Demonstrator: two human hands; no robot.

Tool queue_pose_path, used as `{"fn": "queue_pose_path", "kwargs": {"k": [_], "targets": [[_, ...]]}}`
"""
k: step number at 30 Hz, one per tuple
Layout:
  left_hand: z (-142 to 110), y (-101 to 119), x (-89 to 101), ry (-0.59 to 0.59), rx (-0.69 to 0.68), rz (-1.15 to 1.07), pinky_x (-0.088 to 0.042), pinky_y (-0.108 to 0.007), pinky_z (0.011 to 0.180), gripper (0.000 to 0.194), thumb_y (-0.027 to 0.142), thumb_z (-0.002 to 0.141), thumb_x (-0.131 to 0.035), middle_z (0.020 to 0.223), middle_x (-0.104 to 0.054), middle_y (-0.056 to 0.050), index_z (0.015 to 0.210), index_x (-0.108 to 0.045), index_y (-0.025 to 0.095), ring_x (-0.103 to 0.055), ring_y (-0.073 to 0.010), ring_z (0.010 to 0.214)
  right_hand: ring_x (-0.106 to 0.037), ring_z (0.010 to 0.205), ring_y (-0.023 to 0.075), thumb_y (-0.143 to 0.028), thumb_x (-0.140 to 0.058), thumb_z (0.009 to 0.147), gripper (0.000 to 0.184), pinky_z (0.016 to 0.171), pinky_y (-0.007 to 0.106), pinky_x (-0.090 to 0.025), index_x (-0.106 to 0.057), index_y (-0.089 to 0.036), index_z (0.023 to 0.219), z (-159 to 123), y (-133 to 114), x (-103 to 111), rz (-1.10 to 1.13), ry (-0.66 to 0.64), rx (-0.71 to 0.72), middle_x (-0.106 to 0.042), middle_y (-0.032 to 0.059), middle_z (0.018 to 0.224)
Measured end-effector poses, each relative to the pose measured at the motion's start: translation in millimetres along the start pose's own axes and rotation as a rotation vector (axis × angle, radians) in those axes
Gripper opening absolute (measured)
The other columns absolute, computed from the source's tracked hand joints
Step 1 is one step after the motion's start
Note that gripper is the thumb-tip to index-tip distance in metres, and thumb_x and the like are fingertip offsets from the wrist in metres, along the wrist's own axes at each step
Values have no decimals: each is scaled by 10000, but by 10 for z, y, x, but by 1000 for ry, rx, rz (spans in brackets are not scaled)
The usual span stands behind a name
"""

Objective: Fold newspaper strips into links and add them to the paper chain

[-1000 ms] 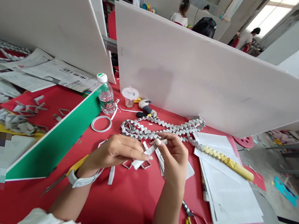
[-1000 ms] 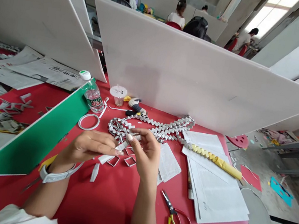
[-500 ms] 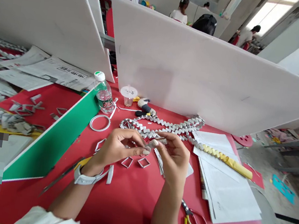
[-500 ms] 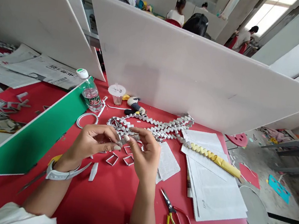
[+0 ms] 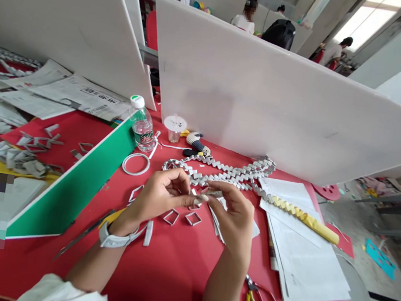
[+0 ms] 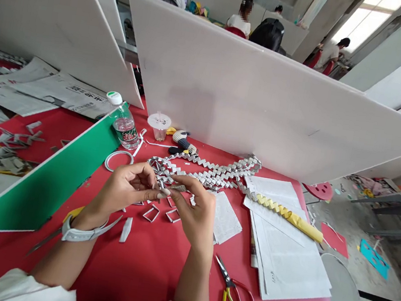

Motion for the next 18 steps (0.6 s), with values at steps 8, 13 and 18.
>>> {"fn": "queue_pose_path", "kwargs": {"k": [8,13,18], "targets": [[-45,117,31,-138,-69,-10,-602,-192,693,382,299,664,-873,878,-757,-34,988,-715,172,-725,-133,775,-722,830,150,-181,-725,834,169,728,265,-590,-725,-250,988,24,11,-44,64,77,30,-759,12,916],[-123,156,124,-69,-37,-51,-601,-176,681,381,298,715,-840,831,-772,-35,1057,-720,181,-746,-137,763,-723,769,155,-185,-773,790,183,682,270,-605,-736,-234,963,17,4,-102,142,91,61,-755,26,881],[-153,158,133,-13,-42,-68,-585,-162,626,277,286,679,-858,783,-758,-36,874,-716,150,-730,-122,698,-729,764,155,-159,-777,786,235,681,262,-606,-757,-248,1002,-7,24,-124,134,89,55,-769,29,885]]}}
Point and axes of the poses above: each hand's wrist, its own z-axis towards the middle knuckle, its own x-axis out of the back of the hand, y = z × x, the point moved 2 cm from there along z, towards the middle knuckle
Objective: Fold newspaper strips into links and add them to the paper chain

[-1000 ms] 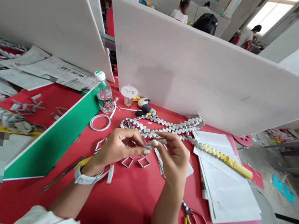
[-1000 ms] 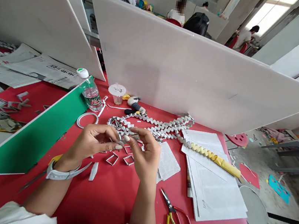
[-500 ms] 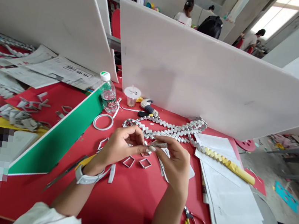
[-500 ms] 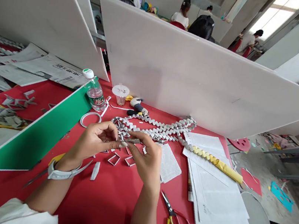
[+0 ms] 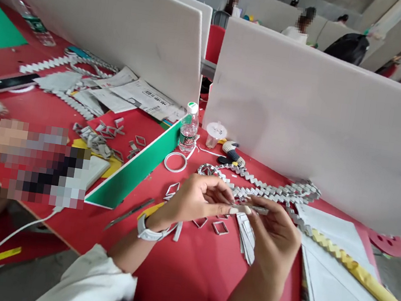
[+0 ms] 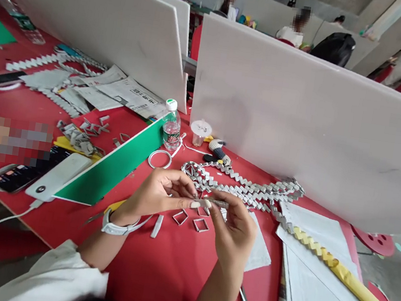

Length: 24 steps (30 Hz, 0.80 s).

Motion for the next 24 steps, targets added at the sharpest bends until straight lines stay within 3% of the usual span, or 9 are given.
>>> {"fn": "queue_pose_path", "kwargs": {"k": [5,10,13,18,21,24], "targets": [[26,34,22,14,-17,24,-573,-178,609,213,261,703,-826,749,-732,-25,816,-686,146,-699,-106,660,-740,795,184,-173,-780,783,240,715,307,-622,-765,-234,1015,12,22,-37,-81,14,0,-780,45,898],[29,35,28,53,-114,165,-565,-200,640,144,163,738,-735,739,-690,-7,855,-650,167,-669,-105,688,-729,740,167,-185,-790,774,254,644,272,-597,-760,-251,1018,16,33,-125,-234,61,108,-779,20,874],[17,33,-5,145,-232,300,-557,-199,666,106,123,770,-670,762,-679,1,848,-624,178,-649,-92,693,-731,761,163,-182,-779,787,277,670,267,-587,-755,-263,1051,-3,41,-177,-347,125,184,-783,14,896],[-56,95,-79,341,-529,649,-548,-217,685,97,126,864,-591,833,-665,-21,931,-644,173,-625,-90,711,-751,859,185,-162,-697,852,317,762,302,-610,-743,-290,1138,-36,62,-282,-393,87,236,-789,20,1017],[-121,111,-148,348,-675,835,-546,-216,678,179,132,900,-582,847,-658,-30,1055,-665,164,-627,-96,727,-753,936,211,-157,-662,878,388,803,339,-620,-707,-303,1235,-62,36,-318,-403,143,256,-775,35,1111],[-163,95,-206,280,-760,884,-568,-226,714,287,122,930,-542,905,-662,-41,1199,-629,170,-645,-106,785,-722,1075,244,-170,-586,926,468,872,393,-616,-606,-311,1372,-93,-23,-350,-387,104,270,-706,61,1277]]}}
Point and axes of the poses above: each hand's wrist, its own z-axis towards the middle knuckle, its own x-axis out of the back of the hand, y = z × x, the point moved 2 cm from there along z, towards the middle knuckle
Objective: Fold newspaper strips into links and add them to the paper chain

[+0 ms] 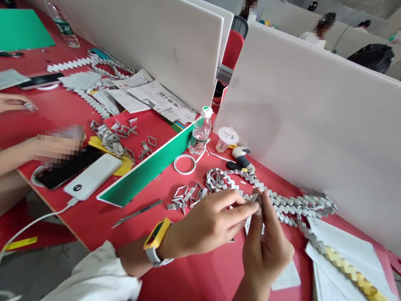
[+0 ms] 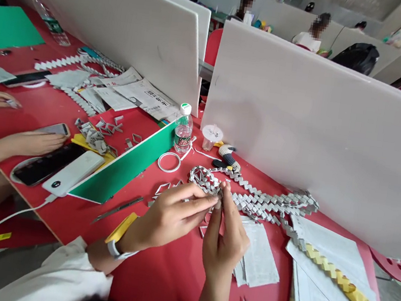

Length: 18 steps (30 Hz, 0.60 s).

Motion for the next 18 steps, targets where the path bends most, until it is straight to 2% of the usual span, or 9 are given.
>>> {"fn": "queue_pose_path", "kwargs": {"k": [4,7,11,14,16,18], "targets": [[-11,-49,-20,6,-18,-77,-596,-236,748,348,135,932,-554,974,-661,-51,1276,-591,178,-663,-114,846,-591,1297,256,-235,-437,997,510,964,409,-578,-432,-320,1501,-14,-61,12,63,-102,-25,-555,58,1470],[12,-153,-12,72,-28,-106,-610,-228,779,323,162,905,-619,1007,-662,-45,1225,-623,203,-680,-110,882,-558,1332,264,-325,-387,1017,514,937,393,-586,-372,-333,1531,-21,-54,22,126,-196,-28,-514,46,1508],[53,-244,-8,85,-32,-119,-619,-216,779,263,208,888,-658,1018,-662,-36,1150,-652,223,-690,-96,867,-583,1301,315,-501,-332,1014,563,891,420,-599,-434,-263,1513,-23,1,55,188,-262,-107,-531,95,1496],[60,-238,-9,87,-57,-108,-619,-210,763,264,201,889,-650,1028,-673,-47,1152,-655,211,-694,-98,863,-568,1309,350,-594,-319,990,650,885,454,-596,-499,-204,1478,-17,22,92,231,-259,-166,-563,141,1461],[55,-220,7,124,-85,-83,-617,-213,754,288,174,879,-645,996,-683,-46,1165,-652,206,-692,-101,842,-592,1280,348,-580,-379,981,610,878,473,-597,-555,-211,1434,-7,21,105,239,-231,-175,-610,144,1410],[56,-210,32,141,-87,-98,-610,-213,722,297,145,862,-644,952,-689,-45,1154,-659,193,-685,-100,801,-640,1212,323,-494,-494,966,487,881,471,-594,-631,-235,1355,4,29,102,215,-167,-192,-671,129,1327]]}}
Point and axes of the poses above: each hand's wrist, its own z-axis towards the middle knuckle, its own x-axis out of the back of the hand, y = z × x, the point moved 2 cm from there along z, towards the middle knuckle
